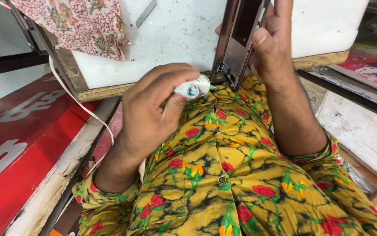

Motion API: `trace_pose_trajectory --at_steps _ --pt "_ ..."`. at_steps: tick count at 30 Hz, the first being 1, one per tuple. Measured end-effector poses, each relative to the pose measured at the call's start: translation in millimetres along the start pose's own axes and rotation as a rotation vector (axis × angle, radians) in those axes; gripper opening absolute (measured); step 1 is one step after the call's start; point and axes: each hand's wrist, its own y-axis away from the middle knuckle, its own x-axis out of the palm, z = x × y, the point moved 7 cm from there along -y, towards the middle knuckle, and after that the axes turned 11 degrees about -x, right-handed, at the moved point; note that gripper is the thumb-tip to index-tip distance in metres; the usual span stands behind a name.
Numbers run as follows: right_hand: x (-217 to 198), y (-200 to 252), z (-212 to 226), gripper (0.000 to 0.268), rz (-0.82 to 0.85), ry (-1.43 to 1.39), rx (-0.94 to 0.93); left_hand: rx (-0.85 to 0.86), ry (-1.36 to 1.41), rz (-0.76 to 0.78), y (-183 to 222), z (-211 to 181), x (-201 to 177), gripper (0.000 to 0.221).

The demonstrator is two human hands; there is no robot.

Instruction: The person cleans the back of a smartphone with a cloth, applies adhesive along the frame edges, and secures the device with a green rubber band. The phone is handled repeatedly and inspected throughout the process.

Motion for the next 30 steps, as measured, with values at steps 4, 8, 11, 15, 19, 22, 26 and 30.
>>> trace_pose_trajectory --at_steps 4,8,11,15,19,22,26,30 --pt "1.8 -1.5 3.2 0.095 0.029 -0.047 0.006 0.136 -0.085 -0.074 1.9 -12.3 3.6 0.029" --pt "-1.1 -1.7 3.1 0.092 0.040 -0.094 0.016 0.217 -0.068 -0.057 1.6 -19.5 9.0 0.034" --pt "-2.9 0.3 2.5 0.091 0.048 -0.087 0.026 0.272 -0.072 -0.040 1.8 -25.3 16.4 0.037" --pt "-3.4 -0.6 1.2 0.090 0.074 -0.059 0.010 0.314 -0.134 -0.006 -0.3 -26.5 26.6 0.037" --pt "-5.6 -0.4 -0.3 0.088 0.078 -0.039 0.003 0.317 -0.170 -0.018 -2.2 -23.7 30.3 0.034" --pt "-5.5 -0.1 -0.8 0.087 0.082 -0.026 0.001 0.299 -0.165 -0.008 -2.3 -20.9 31.0 0.035" --pt "-4.5 0.0 -1.6 0.086 0.068 -0.017 0.013 0.281 -0.134 -0.003 -3.4 -18.9 29.9 0.037" --pt "-3.2 -0.6 -0.6 0.088 0.068 -0.015 0.021 0.245 -0.079 -0.003 -6.7 -17.4 29.6 0.033"
